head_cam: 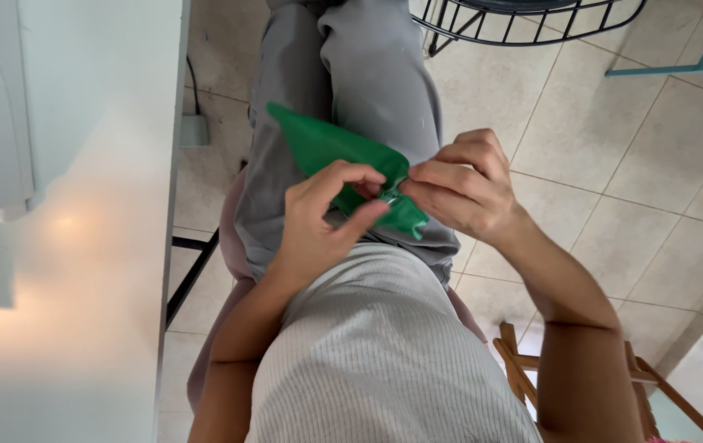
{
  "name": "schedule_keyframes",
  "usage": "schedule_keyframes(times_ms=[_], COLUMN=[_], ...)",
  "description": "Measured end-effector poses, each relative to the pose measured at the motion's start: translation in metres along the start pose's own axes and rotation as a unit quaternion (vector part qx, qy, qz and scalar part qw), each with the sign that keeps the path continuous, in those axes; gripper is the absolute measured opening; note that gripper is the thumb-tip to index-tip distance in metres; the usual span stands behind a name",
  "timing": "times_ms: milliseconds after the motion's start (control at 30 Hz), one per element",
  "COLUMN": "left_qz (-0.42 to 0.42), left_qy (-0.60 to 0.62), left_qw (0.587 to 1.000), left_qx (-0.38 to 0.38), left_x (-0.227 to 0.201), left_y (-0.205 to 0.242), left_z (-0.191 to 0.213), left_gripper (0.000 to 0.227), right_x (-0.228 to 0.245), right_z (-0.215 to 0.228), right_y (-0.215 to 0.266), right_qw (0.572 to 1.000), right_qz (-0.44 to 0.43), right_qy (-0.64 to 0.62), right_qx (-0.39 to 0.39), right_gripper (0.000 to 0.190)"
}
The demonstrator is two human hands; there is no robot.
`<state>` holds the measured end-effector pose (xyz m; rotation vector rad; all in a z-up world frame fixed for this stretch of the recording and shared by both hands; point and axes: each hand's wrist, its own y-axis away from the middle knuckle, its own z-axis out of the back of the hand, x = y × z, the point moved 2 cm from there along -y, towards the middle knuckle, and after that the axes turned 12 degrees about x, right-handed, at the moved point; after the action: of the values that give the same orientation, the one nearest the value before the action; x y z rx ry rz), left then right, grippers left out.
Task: Hand sewing a green fabric or leather pouch using a needle and thread.
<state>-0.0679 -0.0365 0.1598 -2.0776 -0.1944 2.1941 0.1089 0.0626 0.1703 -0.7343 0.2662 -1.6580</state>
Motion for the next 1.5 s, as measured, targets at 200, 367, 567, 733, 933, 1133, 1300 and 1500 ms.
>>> schedule_keyframes(times_ms=[200,367,567,733,933,1133,1300,1500], left_qz=[0.027,0.047,0.031,0.043,0.051,0.047,0.040,0.073], left_qy=[-0.006,-0.025,-0.042,-0.062,-0.030,-0.038,-0.035,-0.103], left_qw=[0.999,0.998,0.999,0.997,0.998,0.998,0.999,0.992], left_qx=[0.030,0.033,-0.002,-0.008,0.003,0.010,0.005,0.000], left_x=[-0.008,-0.011,-0.004,-0.002,-0.004,-0.004,-0.005,-0.016], left_y=[-0.010,-0.016,-0.018,-0.018,-0.019,-0.019,-0.019,-0.021], left_z=[0.009,0.009,0.002,0.001,-0.001,-0.003,-0.004,-0.010], left_gripper=[0.008,0.006,0.009,0.009,0.008,0.007,0.008,0.016], right_x=[0.000,0.001,-0.001,-0.002,-0.003,-0.004,-0.001,-0.009], right_z=[-0.015,-0.018,-0.019,-0.015,-0.006,0.012,0.026,0.034], right_y=[0.013,0.014,0.022,0.024,0.011,-0.016,-0.036,-0.030], right_qw=[0.998,0.998,0.997,0.998,0.999,0.999,0.991,0.957], right_qz=[-0.018,-0.024,-0.025,-0.035,-0.036,-0.006,0.026,0.025], right_qy=[0.002,0.008,0.006,0.007,-0.001,0.022,0.055,0.097], right_qx=[-0.058,-0.059,-0.066,-0.049,-0.014,0.025,0.116,0.273], right_gripper=[0.017,0.017,0.014,0.014,0.011,0.018,0.022,0.016])
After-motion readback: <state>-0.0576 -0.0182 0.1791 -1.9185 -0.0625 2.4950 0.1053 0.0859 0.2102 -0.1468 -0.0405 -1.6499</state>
